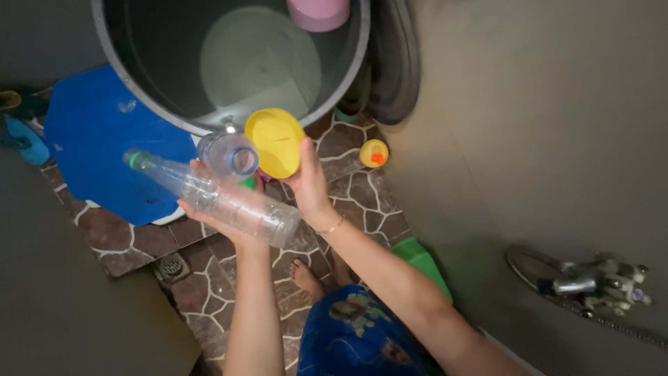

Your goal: The person collects empty plastic bottles and caps from the bathroom floor, places them into a plastic bag, and then organizes toiletries on a wall-mounted corner shelf.

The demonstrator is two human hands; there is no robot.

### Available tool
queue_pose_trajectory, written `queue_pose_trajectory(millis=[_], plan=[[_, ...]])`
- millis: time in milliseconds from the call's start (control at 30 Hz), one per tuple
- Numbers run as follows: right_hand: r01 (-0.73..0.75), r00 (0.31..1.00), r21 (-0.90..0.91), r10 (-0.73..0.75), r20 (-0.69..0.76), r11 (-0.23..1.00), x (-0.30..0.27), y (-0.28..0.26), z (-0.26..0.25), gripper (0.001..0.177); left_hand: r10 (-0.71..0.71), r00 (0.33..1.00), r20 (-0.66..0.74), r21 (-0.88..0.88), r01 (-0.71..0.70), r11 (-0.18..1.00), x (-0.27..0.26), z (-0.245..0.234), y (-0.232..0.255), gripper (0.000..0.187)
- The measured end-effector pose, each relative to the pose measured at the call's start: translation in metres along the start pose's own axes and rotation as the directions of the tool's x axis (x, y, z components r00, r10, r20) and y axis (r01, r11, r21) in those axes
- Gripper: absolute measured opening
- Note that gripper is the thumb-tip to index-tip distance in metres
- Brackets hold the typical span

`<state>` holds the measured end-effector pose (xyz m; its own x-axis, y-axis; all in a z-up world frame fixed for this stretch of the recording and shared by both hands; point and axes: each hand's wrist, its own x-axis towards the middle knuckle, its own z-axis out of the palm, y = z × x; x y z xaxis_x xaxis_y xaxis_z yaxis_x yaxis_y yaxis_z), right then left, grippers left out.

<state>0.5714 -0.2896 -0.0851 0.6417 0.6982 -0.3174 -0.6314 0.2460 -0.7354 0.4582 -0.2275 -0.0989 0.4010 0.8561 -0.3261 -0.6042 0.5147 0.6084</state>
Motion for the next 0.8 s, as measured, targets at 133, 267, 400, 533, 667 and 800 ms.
queue_pose_trajectory(millis=[133, 267, 400, 533, 667, 800], plan=[[-0.242, 0.969, 0.283, 0.248, 0.012, 0.928, 0.004, -0.003, -0.026, 0.076, 0.141, 0.989, 0.031, 0.057, -0.143, 0.988, 0.001, -0.024, -0.015, 0.088], [-0.418, 0.906, 0.275, 0.420, 0.053, 0.866, 0.006, 0.036, -0.112, 0.067, 0.377, 0.917, 0.133, 0.247, -0.399, 0.883, -0.002, -0.043, -0.031, 0.080], [-0.446, 0.861, -0.163, 0.371, -0.349, 0.880, 0.028, 0.117, -0.270, 0.056, 0.552, 0.668, 0.499, 0.624, -0.719, 0.306, -0.010, -0.058, -0.052, 0.087], [-0.364, 0.924, -0.928, -0.091, -0.371, 0.086, 0.066, 0.151, -0.404, 0.049, -0.099, 0.989, 0.110, -0.353, 0.132, 0.926, -0.003, -0.109, -0.092, 0.080], [-0.309, 0.949, -0.926, -0.007, -0.315, -0.216, 0.105, 0.166, -0.487, 0.046, -0.251, 0.872, 0.420, -0.653, 0.483, 0.584, -0.002, -0.153, -0.138, 0.077], [0.043, 0.994, -0.782, 0.104, -0.029, -0.622, 0.165, 0.185, -0.539, 0.048, -0.543, 0.825, -0.156, -0.169, 0.520, 0.837, 0.014, -0.188, -0.172, 0.086]])
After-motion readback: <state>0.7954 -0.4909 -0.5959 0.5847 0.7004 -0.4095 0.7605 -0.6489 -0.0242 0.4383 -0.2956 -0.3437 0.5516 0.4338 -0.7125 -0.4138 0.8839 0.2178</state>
